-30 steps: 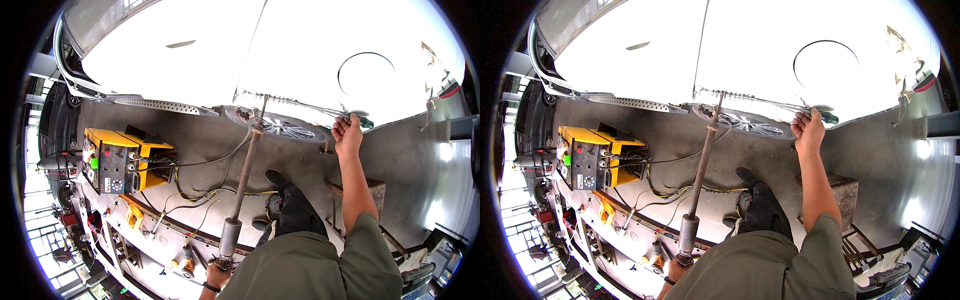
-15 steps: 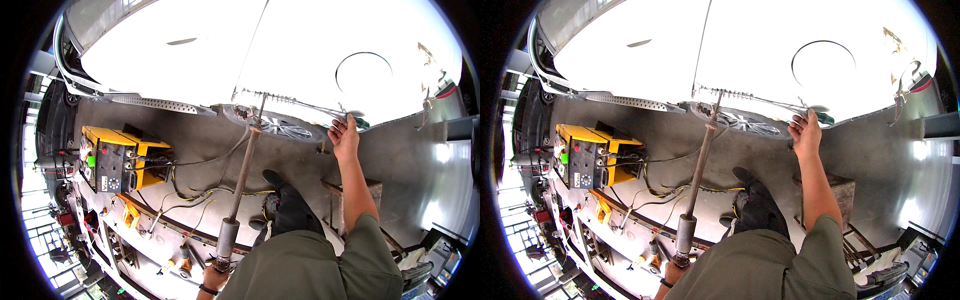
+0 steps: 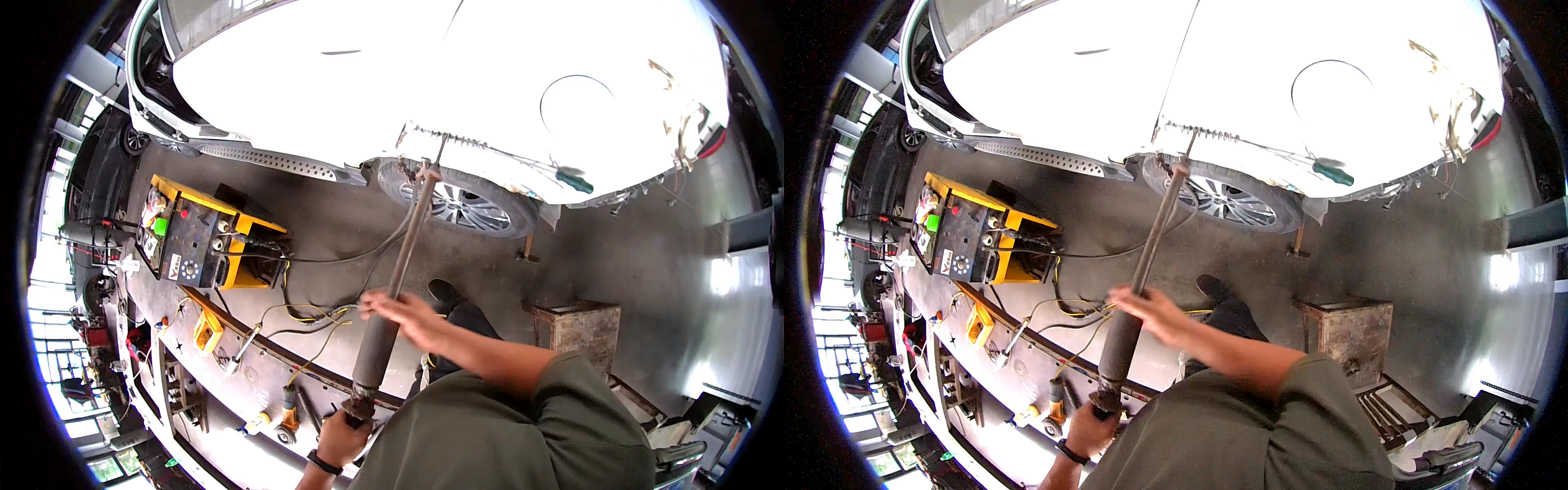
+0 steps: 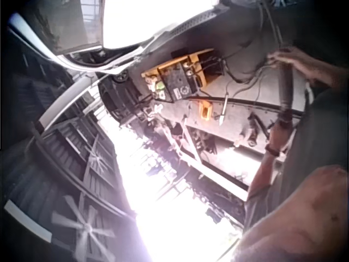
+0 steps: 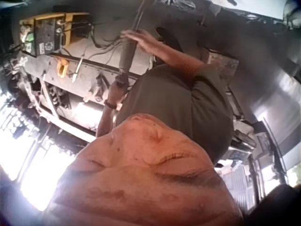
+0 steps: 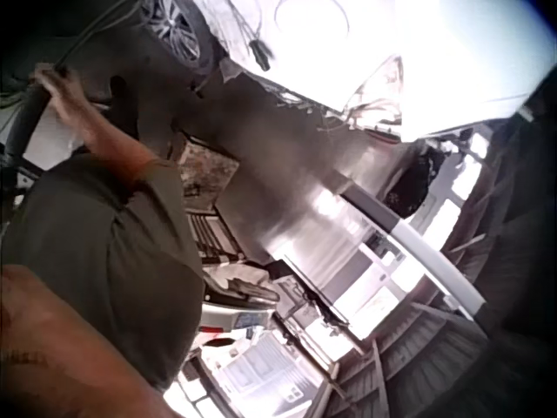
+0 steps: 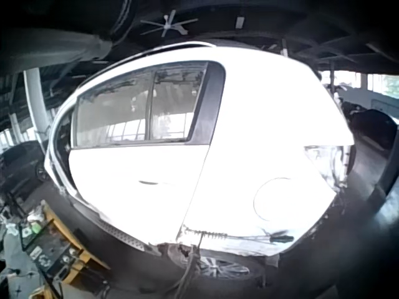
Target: The person repairs the dented rear fender of a white car by first attaching a puller tool to the metal, using a slide hammer to pull the dent out, and then hammering the surface by hand to smooth the panel.
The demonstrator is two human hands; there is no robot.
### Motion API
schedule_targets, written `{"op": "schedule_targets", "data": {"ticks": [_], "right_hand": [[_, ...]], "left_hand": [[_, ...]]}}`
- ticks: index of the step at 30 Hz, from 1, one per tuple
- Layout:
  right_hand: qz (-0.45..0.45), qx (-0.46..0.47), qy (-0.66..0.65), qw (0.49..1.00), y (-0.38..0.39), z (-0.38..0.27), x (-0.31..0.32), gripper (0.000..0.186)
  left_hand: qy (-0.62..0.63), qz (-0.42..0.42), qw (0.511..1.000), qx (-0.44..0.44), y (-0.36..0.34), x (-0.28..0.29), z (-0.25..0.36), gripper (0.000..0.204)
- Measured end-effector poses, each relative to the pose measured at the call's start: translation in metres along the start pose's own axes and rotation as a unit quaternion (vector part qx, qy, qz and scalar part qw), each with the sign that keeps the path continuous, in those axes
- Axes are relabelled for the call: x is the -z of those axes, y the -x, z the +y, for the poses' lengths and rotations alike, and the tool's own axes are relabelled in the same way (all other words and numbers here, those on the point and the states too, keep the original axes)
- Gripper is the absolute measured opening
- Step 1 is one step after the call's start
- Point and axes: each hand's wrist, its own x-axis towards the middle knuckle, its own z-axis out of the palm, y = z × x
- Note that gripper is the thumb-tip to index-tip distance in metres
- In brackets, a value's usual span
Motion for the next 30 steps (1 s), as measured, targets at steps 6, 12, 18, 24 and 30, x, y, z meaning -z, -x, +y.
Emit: {"op": "schedule_targets", "data": {"ticks": [6,12,18,24,30], "right_hand": [[-0.037,-0.026,-0.130,0.990,0.007,0.000,-0.036,0.025],[-0.006,0.046,-0.130,0.990,-0.020,-0.058,-0.019,0.024],[0.010,0.075,-0.096,0.992,-0.120,-0.165,0.078,0.021],[0.073,0.114,-0.097,0.986,-0.124,-0.176,0.078,0.026],[0.045,0.163,0.027,0.985,-0.014,-0.015,-0.047,0.028]], "left_hand": [[0.000,0.002,1.000,-0.019,0.020,0.032,0.036,0.033],[-0.013,-0.006,1.000,0.020,0.039,0.039,0.053,0.035],[-0.015,-0.002,1.000,0.013,0.051,0.045,0.064,0.033],[0.009,-0.002,1.000,0.005,0.052,0.052,0.073,0.032],[-0.008,0.017,1.000,-0.013,0.032,0.050,0.052,0.029]]}}
